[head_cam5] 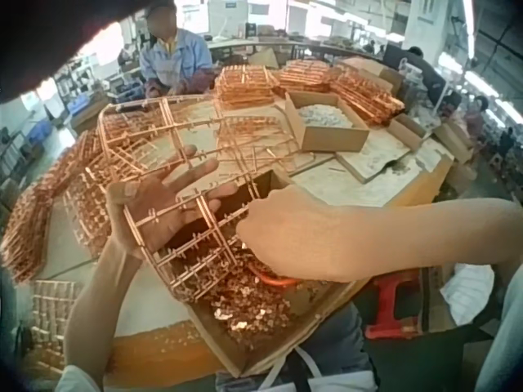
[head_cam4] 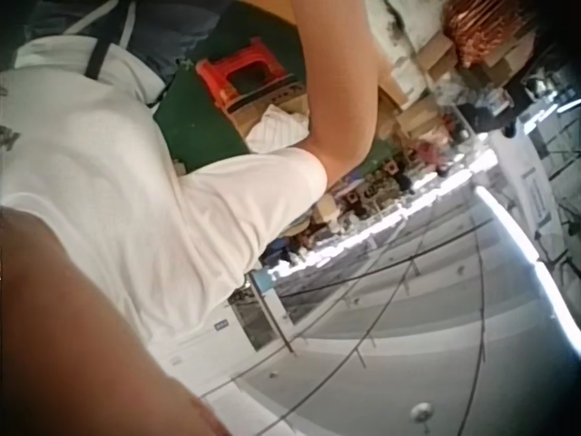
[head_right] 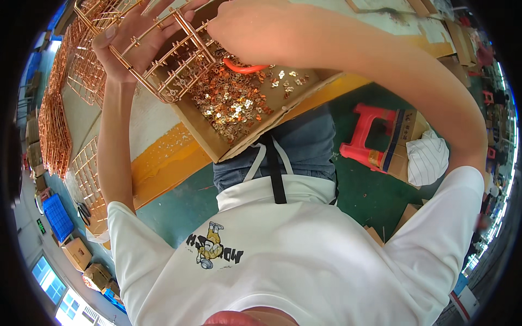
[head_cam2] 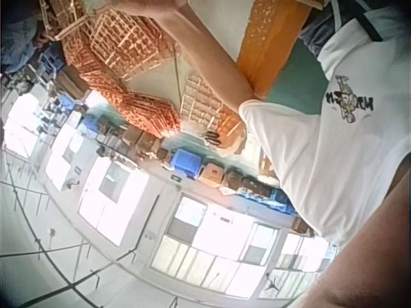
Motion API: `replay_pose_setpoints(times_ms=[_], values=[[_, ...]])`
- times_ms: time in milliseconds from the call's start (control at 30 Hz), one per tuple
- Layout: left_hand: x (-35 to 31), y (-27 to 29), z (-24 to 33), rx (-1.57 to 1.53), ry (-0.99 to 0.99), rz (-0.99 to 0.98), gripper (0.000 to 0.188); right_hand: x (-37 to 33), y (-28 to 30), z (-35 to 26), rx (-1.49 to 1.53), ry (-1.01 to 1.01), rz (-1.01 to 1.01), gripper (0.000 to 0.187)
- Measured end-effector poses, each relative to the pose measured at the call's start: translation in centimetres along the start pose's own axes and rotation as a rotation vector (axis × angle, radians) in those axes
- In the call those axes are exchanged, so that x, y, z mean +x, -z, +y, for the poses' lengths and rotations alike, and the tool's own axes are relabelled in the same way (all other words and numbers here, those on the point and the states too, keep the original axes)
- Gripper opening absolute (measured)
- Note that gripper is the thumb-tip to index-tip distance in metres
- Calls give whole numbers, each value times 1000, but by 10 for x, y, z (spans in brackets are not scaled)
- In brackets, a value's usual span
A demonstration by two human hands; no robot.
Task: Trimming small gold-colored components from a plastic frame using snips.
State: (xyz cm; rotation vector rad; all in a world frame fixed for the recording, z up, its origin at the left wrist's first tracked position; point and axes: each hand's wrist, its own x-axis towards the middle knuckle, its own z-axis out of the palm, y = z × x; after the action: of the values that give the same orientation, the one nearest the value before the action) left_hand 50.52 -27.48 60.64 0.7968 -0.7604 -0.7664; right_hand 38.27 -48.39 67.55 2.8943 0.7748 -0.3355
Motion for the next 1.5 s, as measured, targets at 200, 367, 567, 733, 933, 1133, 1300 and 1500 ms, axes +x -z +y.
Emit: replay_pose_setpoints(times_ms=[200, 367, 567, 733, 933, 1133, 1300, 1500], values=[[4, 6, -3, -114, 42, -70, 121, -12, 4, -24, -68, 14, 82, 12], [0, -3, 2, -8, 17, -1, 123, -13, 22, 2, 62, -28, -169, 19], [2, -8, 2, -23, 46, 10, 123, -26, 51, 2, 234, -108, -262, 30], [2, 9, -1, -9, 19, -92, 120, -13, 42, 1, 282, 3, -299, 33], [1, 8, 0, -61, 45, -79, 114, -6, 47, -1, 315, -2, -350, 34], [4, 5, -1, -84, 36, -73, 108, -1, 38, 0, 242, -13, -249, 29], [1, -12, 5, -262, 62, 109, 105, 0, 11, 1, 202, 29, -30, 21], [4, 0, 0, -35, -37, -32, 100, 1, 16, -9, 219, 21, -133, 19]])
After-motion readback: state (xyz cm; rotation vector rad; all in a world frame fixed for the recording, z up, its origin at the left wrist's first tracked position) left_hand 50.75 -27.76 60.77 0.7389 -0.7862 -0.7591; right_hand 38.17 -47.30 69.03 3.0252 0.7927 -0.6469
